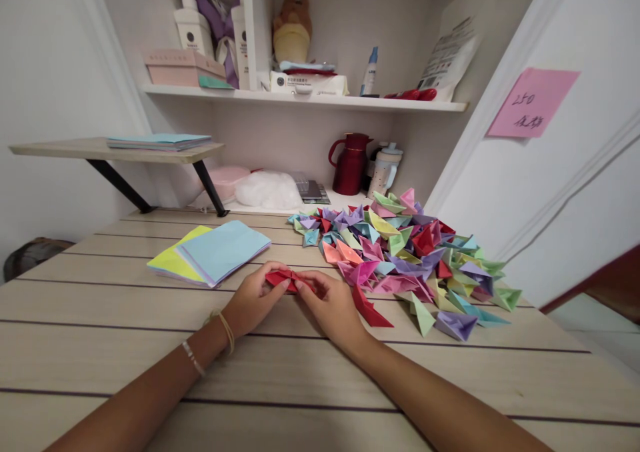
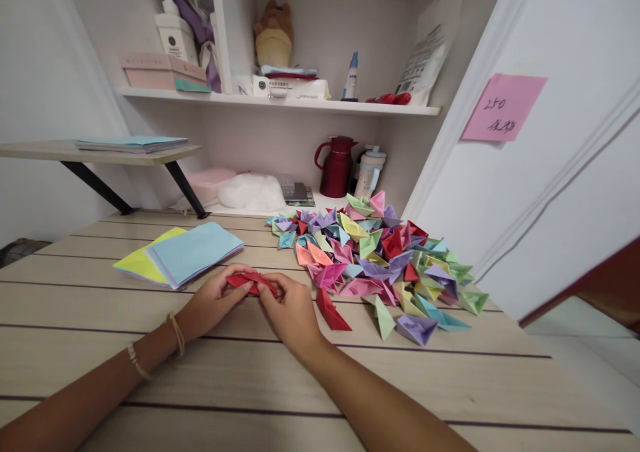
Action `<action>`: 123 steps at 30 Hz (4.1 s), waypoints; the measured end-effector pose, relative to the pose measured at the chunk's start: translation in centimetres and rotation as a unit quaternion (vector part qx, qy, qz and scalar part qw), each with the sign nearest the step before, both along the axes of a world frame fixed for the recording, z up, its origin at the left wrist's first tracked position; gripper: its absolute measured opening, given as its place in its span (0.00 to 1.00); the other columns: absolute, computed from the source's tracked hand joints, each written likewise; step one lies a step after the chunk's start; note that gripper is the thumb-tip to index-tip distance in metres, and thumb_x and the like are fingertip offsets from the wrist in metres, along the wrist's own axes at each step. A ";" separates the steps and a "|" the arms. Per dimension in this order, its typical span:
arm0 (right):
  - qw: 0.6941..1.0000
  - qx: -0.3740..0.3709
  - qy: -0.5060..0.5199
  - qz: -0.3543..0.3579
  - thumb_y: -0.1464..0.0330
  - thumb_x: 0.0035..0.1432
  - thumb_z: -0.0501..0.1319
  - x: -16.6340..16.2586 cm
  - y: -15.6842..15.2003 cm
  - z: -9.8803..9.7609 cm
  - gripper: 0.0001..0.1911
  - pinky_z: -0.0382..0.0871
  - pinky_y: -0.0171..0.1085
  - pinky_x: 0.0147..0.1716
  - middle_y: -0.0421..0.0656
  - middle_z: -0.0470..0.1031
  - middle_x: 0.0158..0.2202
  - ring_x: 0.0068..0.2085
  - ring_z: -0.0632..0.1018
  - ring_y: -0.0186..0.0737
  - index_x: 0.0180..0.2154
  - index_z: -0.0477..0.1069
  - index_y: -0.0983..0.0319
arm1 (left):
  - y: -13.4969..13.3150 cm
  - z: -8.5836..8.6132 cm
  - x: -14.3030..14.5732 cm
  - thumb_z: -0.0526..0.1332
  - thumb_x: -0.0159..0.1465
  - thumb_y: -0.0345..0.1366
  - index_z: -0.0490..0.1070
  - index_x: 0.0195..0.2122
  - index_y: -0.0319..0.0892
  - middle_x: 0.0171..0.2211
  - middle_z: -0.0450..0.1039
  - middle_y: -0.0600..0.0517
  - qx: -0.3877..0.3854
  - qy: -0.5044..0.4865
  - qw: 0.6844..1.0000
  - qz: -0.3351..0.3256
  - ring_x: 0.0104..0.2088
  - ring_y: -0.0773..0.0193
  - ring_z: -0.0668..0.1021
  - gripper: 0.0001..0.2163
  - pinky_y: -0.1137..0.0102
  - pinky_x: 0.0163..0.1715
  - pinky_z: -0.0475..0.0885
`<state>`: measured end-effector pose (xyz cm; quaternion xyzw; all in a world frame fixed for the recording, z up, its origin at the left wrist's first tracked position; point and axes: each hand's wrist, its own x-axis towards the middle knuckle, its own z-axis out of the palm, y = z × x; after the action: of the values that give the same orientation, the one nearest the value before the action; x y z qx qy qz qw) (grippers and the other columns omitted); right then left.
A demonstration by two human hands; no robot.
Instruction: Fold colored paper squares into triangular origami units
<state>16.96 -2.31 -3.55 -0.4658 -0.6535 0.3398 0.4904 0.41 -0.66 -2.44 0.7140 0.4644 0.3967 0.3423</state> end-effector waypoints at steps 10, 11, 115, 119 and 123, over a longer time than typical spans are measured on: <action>0.987 0.090 -0.129 -0.025 0.70 0.60 0.51 0.0 -0.7 0.6 0.16 0.69 0.35 0.39 0.42 0.78 0.40 0.39 0.78 0.39 0.46 0.71 0.57 | -1.4 -0.6 1.1 0.52 0.61 0.35 0.53 0.56 0.39 0.45 0.71 0.45 0.079 0.014 0.997 0.008 0.42 0.61 0.75 0.21 0.64 0.45 0.69; 0.982 0.091 -0.158 -0.039 0.70 0.60 0.50 0.1 -0.8 0.6 0.16 0.69 0.35 0.38 0.43 0.78 0.39 0.37 0.78 0.39 0.48 0.70 0.57 | -1.3 -0.7 1.2 0.52 0.62 0.36 0.52 0.56 0.39 0.43 0.72 0.45 0.063 0.000 0.998 0.010 0.40 0.62 0.76 0.21 0.64 0.42 0.70; 0.978 -0.109 0.157 0.089 0.64 0.41 0.69 0.5 1.8 -1.4 0.25 0.63 0.30 0.23 0.38 0.73 0.24 0.22 0.69 0.29 0.44 0.72 0.62 | 0.6 -0.7 0.3 0.67 0.48 0.34 0.69 0.46 0.38 0.42 0.76 0.46 -0.148 -0.237 0.960 -0.028 0.41 0.59 0.78 0.23 0.67 0.40 0.73; 0.990 -0.072 0.105 0.056 0.64 0.47 0.65 0.6 1.7 -1.3 0.21 0.68 0.34 0.29 0.43 0.76 0.31 0.28 0.73 0.35 0.44 0.73 0.62 | 0.9 -1.1 0.2 0.67 0.49 0.35 0.72 0.42 0.37 0.40 0.77 0.45 -0.132 -0.213 0.968 -0.016 0.40 0.59 0.78 0.19 0.65 0.43 0.72; 0.999 -0.030 0.025 0.016 0.65 0.51 0.62 0.7 1.3 -0.9 0.16 0.69 0.36 0.33 0.45 0.76 0.37 0.33 0.74 0.38 0.43 0.74 0.60 | 0.9 -1.0 0.2 0.66 0.50 0.37 0.74 0.35 0.37 0.34 0.79 0.46 -0.125 -0.182 0.975 -0.003 0.34 0.61 0.79 0.13 0.68 0.36 0.73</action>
<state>17.67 -0.99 -4.44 -0.4614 -0.6376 0.3785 0.4871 0.60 0.19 -3.45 0.5824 0.4383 0.4577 0.5092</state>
